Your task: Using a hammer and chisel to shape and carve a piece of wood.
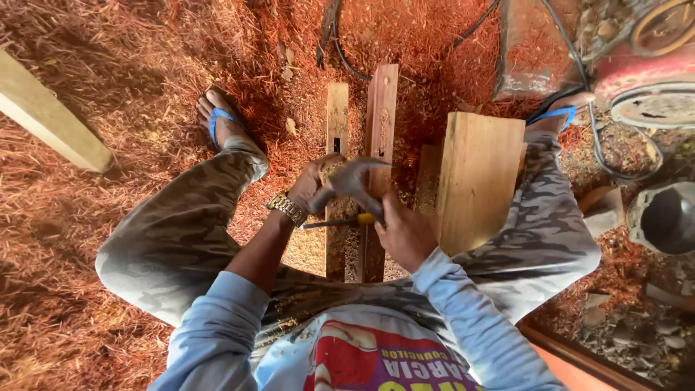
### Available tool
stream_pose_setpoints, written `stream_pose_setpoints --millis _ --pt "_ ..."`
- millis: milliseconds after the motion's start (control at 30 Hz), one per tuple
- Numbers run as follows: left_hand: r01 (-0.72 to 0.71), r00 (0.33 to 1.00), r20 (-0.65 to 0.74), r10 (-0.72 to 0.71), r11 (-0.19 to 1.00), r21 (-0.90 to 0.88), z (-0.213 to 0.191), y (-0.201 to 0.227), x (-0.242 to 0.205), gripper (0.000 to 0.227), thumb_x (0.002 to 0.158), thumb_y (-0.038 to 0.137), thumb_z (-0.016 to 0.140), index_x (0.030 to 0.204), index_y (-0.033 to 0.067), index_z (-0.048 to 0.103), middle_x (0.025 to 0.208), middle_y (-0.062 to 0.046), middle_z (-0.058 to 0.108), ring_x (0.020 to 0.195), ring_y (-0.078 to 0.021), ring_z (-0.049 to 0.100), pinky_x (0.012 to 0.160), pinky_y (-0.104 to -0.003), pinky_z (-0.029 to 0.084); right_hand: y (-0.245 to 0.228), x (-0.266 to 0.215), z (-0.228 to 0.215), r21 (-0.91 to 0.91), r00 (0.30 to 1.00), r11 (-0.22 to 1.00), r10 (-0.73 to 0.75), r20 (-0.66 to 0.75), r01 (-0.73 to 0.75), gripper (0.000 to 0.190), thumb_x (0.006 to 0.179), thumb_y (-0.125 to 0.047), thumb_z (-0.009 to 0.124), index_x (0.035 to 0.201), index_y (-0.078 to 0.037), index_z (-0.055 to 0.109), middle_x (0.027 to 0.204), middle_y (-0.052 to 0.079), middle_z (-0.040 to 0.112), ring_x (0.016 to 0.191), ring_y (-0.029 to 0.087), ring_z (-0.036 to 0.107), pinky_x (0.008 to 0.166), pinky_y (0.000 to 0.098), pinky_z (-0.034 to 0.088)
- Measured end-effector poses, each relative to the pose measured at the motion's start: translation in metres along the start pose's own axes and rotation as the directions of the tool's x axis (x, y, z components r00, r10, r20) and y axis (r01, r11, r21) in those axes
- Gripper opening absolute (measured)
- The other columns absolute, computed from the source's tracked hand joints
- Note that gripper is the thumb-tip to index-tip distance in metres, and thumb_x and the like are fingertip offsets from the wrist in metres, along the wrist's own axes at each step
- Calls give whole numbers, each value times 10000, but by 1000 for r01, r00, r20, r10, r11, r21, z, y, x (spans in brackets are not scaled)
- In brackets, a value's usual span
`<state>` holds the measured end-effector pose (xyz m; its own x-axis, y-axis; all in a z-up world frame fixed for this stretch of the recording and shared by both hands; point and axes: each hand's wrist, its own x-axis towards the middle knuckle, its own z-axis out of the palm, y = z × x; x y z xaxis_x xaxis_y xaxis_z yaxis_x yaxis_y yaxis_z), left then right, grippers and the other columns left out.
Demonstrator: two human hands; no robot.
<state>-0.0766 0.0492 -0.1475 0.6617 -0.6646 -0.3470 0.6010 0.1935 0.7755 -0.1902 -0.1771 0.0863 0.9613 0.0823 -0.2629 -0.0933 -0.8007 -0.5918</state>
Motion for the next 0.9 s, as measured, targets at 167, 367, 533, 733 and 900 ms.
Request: stream_pose_setpoints --millis 167,367,533,733,900 --pt "38 997 -78 -14 948 315 24 40 -18 899 828 633 730 1446 21 503 1422 -256 584 1201 -331 652 810 -385 679 -49 -3 -46 -118 995 992 -49 -84 39 398 1011 -235 672 1303 -62 464 822 127 682 627 260 671 528 395 552" --pt "85 979 -190 -71 994 66 43 54 -18 711 846 473 698 1402 46 579 1400 -287 598 1173 -375 641 838 -419 662 -10 -4 0 -103 997 993 62 37 -57 451 948 -201 714 1274 -27 455 775 162 680 593 295 660 500 435 535" --pt "32 985 -171 22 951 307 53 84 -18 838 734 512 805 1392 41 589 1453 -304 553 1249 -453 520 919 -536 530 -9 0 -4 -79 997 995 64 53 -59 373 955 -181 697 1210 -35 467 762 186 662 562 305 656 472 444 534" --pt "-31 988 -150 47 994 106 21 32 -10 774 748 558 739 1266 -16 706 1350 -260 691 1204 -363 684 938 -447 585 4 -2 16 -68 974 990 -134 -184 123 595 838 -161 738 1318 -2 426 773 203 641 544 349 619 463 473 500" --pt "-145 962 42 268 376 915 58 80 -15 612 654 229 897 1227 101 723 1210 -127 756 1003 -268 748 841 -411 619 5 -8 17 79 990 987 134 52 -138 493 921 -157 693 1327 -51 435 748 159 625 497 295 616 463 439 512"
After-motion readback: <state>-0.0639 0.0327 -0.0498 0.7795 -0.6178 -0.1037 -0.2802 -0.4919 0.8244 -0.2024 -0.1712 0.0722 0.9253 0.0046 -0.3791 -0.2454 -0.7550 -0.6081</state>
